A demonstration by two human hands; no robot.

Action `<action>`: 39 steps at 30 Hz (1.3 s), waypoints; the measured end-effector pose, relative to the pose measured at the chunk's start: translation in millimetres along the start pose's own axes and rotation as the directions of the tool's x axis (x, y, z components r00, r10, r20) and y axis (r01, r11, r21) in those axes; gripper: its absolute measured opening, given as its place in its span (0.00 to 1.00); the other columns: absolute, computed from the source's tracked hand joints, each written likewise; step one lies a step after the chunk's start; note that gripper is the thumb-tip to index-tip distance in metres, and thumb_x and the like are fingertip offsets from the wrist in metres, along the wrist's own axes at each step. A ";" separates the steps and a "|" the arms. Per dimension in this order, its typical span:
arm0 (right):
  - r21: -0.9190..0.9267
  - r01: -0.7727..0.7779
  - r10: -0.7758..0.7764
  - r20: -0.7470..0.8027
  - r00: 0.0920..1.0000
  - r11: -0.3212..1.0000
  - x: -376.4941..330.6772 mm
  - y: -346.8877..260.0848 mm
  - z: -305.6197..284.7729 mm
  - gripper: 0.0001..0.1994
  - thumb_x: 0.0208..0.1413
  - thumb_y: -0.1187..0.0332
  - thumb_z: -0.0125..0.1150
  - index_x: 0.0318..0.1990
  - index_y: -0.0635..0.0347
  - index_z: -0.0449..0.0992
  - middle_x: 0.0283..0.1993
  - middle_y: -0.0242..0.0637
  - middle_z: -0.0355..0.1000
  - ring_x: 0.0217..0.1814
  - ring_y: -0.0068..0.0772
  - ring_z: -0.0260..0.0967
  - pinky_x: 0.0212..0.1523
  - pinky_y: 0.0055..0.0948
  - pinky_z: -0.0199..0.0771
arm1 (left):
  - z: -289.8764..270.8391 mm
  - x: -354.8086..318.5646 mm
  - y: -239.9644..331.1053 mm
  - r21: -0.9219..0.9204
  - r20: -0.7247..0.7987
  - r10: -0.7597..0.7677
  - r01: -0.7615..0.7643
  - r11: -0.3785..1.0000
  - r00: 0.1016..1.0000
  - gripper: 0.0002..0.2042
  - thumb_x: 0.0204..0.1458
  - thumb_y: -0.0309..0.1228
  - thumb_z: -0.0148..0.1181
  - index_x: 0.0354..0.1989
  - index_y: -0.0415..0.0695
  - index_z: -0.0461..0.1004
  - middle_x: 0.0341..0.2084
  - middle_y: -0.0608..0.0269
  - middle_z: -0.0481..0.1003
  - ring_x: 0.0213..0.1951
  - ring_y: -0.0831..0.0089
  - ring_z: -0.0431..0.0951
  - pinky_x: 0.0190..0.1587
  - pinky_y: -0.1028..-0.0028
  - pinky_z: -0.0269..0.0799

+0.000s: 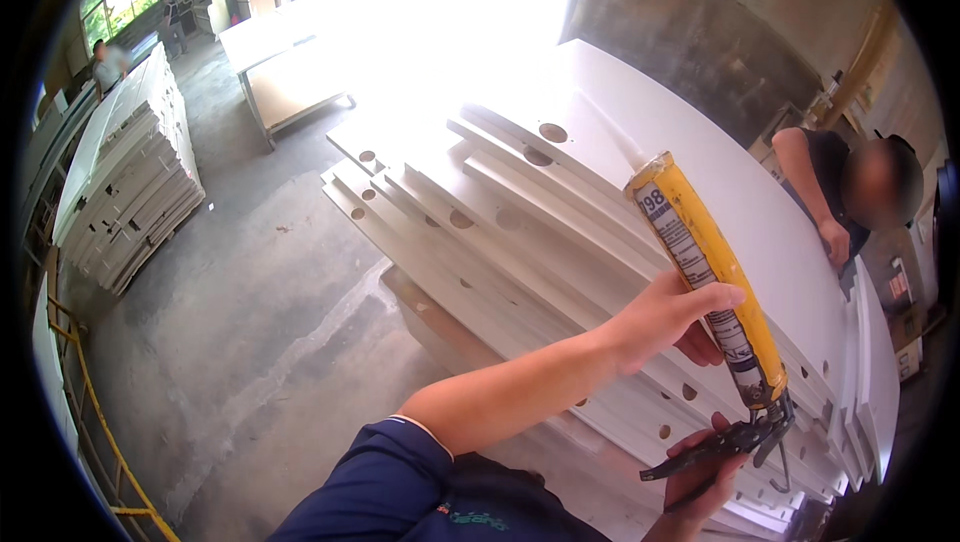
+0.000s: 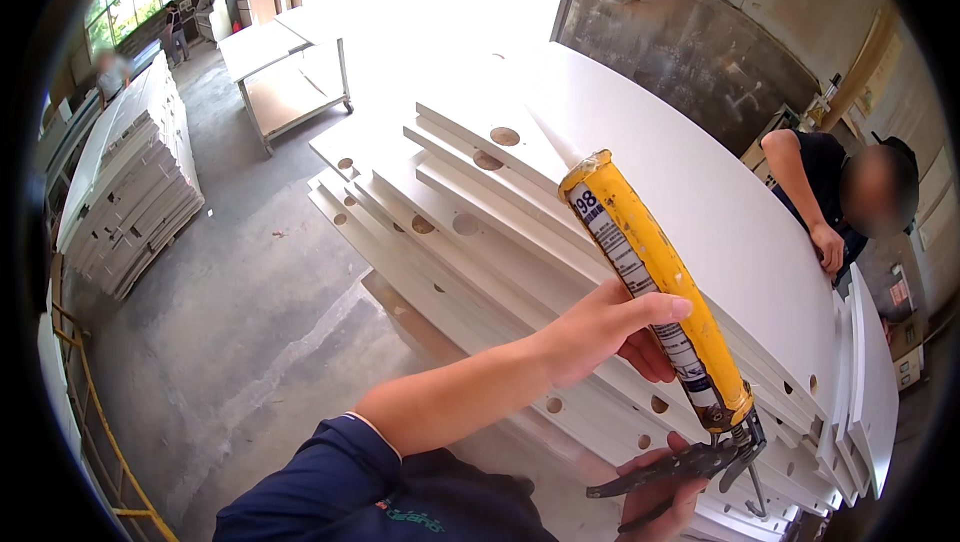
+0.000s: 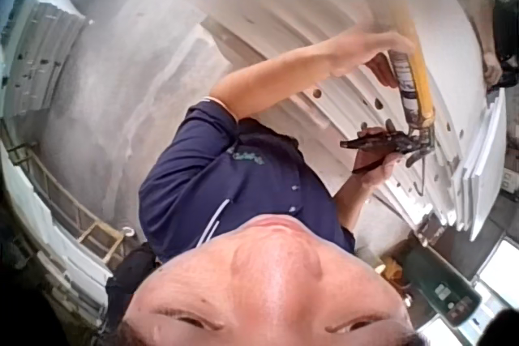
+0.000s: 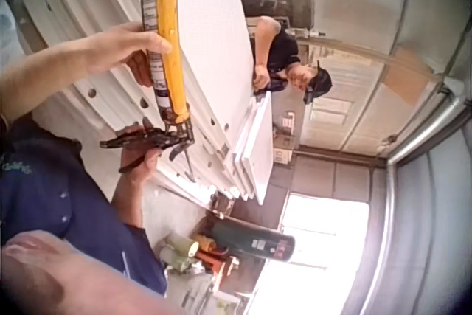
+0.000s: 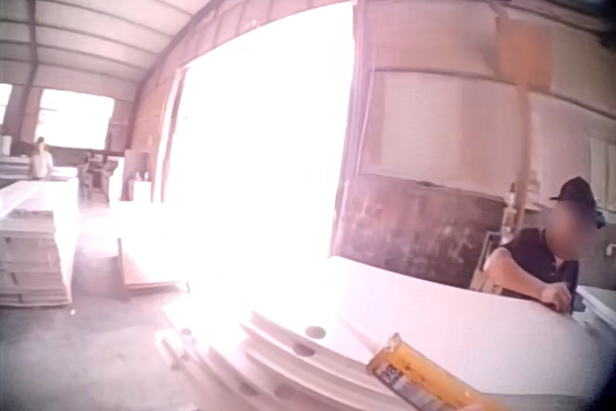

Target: The person applies adhesive from a caulking gun into circular holes on stacked white panels. They then insert small white plastic plugs into the holes and wipe the surface with a cloth. The person also moves and stacks large white panels labeled 'PET' on a workbench.

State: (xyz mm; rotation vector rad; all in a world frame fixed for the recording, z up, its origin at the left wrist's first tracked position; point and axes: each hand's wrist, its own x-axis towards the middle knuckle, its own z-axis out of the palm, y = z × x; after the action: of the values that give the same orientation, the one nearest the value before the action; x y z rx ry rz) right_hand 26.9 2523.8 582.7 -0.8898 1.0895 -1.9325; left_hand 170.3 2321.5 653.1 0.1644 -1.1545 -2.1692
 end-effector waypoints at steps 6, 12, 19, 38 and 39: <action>-0.120 0.032 -0.050 -0.153 0.987 0.992 -5.9 2.0 37.7 0.32 0.63 0.45 0.42 0.57 0.70 0.63 0.32 0.46 0.70 0.29 0.37 0.71 0.26 0.34 0.74 | -30.7 -6.1 12.2 -0.085 0.077 -0.079 0.085 0.993 0.994 0.26 0.54 0.47 0.57 0.51 0.36 0.67 0.38 0.53 0.76 0.30 0.71 0.80 0.32 0.77 0.79; -0.277 -0.014 -0.029 -0.150 0.988 0.961 -4.6 -11.9 39.7 0.34 0.59 0.40 0.45 0.54 0.67 0.64 0.29 0.42 0.69 0.26 0.34 0.68 0.25 0.30 0.73 | -42.2 -0.4 5.7 -0.175 0.140 -0.095 0.119 0.977 0.986 0.27 0.54 0.48 0.57 0.52 0.37 0.67 0.39 0.54 0.76 0.32 0.71 0.80 0.34 0.76 0.79; -0.295 0.033 -0.102 -0.222 0.970 0.955 -2.7 -26.7 51.8 0.29 0.60 0.42 0.46 0.50 0.65 0.64 0.31 0.39 0.66 0.23 0.31 0.66 0.19 0.27 0.69 | -44.0 4.6 -1.9 -0.251 0.195 -0.076 0.125 0.960 0.978 0.27 0.55 0.49 0.56 0.52 0.36 0.66 0.41 0.52 0.76 0.34 0.71 0.81 0.37 0.74 0.79; -0.488 0.050 0.005 0.110 0.994 0.871 34.8 -131.8 91.8 0.29 0.57 0.47 0.56 0.47 0.71 0.65 0.32 0.48 0.68 0.27 0.39 0.66 0.28 0.29 0.68 | -24.0 22.5 17.7 -0.540 0.348 0.133 0.082 0.838 0.928 0.35 0.52 0.50 0.58 0.59 0.34 0.59 0.49 0.43 0.72 0.44 0.58 0.79 0.48 0.65 0.77; -0.537 0.094 -0.064 0.074 0.995 0.838 34.8 -132.3 91.6 0.29 0.58 0.47 0.52 0.49 0.69 0.65 0.30 0.43 0.67 0.23 0.33 0.63 0.24 0.25 0.64 | -22.0 23.6 19.3 -0.554 0.350 0.156 0.070 0.830 0.924 0.35 0.52 0.51 0.58 0.59 0.34 0.59 0.48 0.42 0.72 0.44 0.57 0.79 0.48 0.65 0.77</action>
State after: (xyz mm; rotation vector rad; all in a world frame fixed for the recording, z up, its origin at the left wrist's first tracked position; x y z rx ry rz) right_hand 51.9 2508.3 744.7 -1.2967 1.6307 -1.6677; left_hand 170.5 2284.4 659.3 -0.5659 -0.6446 -2.4633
